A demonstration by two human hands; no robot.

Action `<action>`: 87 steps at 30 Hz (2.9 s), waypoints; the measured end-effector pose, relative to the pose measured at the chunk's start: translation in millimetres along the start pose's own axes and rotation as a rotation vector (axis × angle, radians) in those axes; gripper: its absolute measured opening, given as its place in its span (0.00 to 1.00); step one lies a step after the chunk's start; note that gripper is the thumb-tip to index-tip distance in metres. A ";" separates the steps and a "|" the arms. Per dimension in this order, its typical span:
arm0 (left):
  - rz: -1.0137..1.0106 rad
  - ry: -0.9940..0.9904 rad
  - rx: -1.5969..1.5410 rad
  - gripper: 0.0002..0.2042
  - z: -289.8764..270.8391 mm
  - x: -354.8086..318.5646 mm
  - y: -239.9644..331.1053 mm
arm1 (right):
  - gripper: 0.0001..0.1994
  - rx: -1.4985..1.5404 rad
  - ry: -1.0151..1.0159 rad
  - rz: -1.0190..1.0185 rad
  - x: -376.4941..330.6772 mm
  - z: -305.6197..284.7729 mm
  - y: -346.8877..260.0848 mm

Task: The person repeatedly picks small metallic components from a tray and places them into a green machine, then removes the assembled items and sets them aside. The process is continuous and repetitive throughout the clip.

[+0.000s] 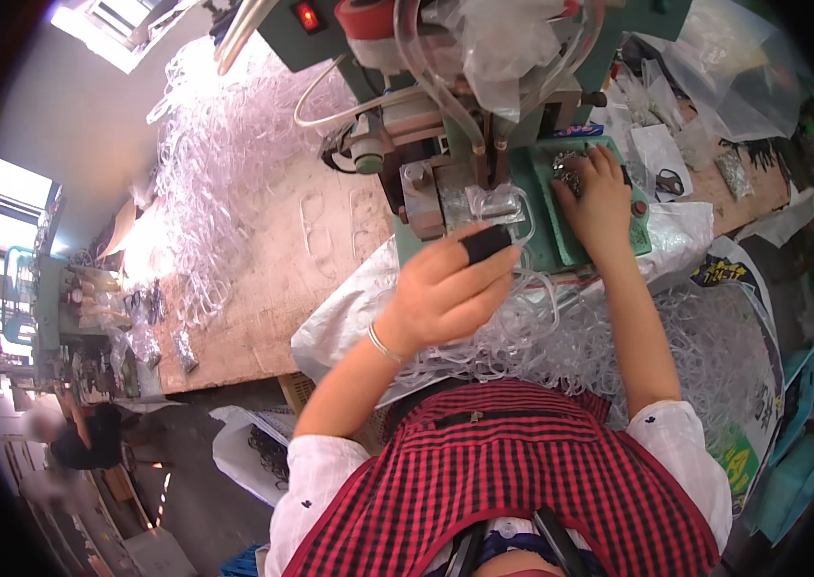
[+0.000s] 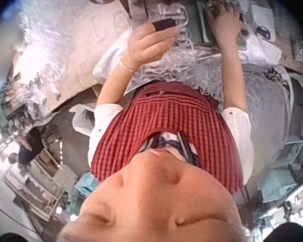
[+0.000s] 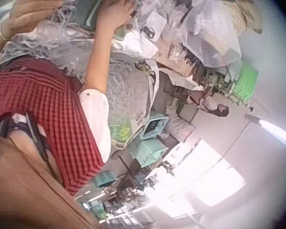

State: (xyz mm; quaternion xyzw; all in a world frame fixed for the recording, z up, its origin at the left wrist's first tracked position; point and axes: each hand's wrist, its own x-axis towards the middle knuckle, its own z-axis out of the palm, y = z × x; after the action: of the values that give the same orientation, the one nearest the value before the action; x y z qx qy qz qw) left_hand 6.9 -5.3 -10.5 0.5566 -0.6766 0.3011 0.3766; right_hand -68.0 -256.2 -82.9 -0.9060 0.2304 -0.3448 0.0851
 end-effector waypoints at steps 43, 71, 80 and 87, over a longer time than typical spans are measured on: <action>-0.977 0.679 -0.135 0.02 -55.4 -58.2 -23.9 | 0.06 -0.008 -0.074 -0.013 -19.6 -33.9 22.0; -0.648 0.657 -0.336 0.07 -54.7 46.8 -30.4 | 0.22 1.333 -0.063 0.259 1.4 -45.8 -111.5; -0.479 0.348 -0.375 0.08 -47.2 37.7 -4.4 | 0.30 1.288 -0.272 0.211 -0.9 -97.3 -110.8; -0.014 -0.065 -0.002 0.12 -12.1 20.9 -1.8 | 0.19 0.525 -0.014 0.358 -30.3 -50.6 35.9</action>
State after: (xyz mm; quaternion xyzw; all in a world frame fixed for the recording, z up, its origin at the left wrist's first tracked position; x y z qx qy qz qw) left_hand 8.7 -6.6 13.6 0.5705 -0.6848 0.2797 0.3569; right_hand -134.3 -273.1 -74.0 -0.8006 0.2888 -0.3658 0.3767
